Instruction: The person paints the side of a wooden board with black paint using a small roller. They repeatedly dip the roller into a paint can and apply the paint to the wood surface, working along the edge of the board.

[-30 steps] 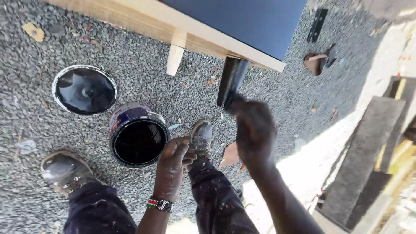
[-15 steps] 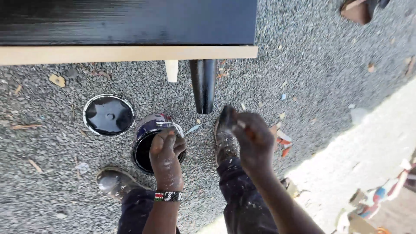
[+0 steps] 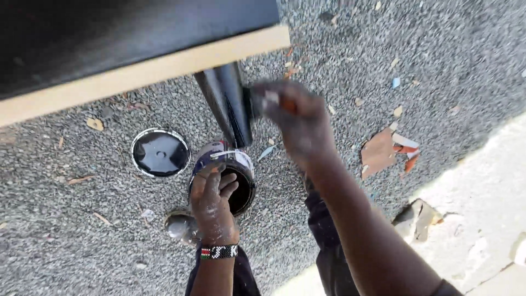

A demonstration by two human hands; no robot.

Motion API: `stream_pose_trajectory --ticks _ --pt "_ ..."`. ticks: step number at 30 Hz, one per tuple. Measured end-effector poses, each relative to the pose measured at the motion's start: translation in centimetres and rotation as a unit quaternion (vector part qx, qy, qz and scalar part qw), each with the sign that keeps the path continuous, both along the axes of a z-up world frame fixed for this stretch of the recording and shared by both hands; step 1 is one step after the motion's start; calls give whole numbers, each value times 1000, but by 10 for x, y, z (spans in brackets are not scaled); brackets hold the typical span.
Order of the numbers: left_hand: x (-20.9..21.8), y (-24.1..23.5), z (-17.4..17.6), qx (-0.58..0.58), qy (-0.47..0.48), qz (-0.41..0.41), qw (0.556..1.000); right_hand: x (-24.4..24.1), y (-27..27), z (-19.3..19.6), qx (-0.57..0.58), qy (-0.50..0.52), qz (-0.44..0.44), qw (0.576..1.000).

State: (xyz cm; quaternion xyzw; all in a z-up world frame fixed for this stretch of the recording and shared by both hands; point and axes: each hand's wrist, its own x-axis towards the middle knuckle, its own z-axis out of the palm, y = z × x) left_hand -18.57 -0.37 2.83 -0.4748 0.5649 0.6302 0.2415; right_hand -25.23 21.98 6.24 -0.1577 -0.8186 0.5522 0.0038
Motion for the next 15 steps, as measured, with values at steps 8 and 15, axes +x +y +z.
stream_pose_trajectory --ticks 8,15 --pt "17 -7 -10 15 1 1 1000 38 -8 -3 -251 -135 -39 958" --pt "23 -10 -9 38 15 7 999 -34 3 -8 -303 -6 -99 948"
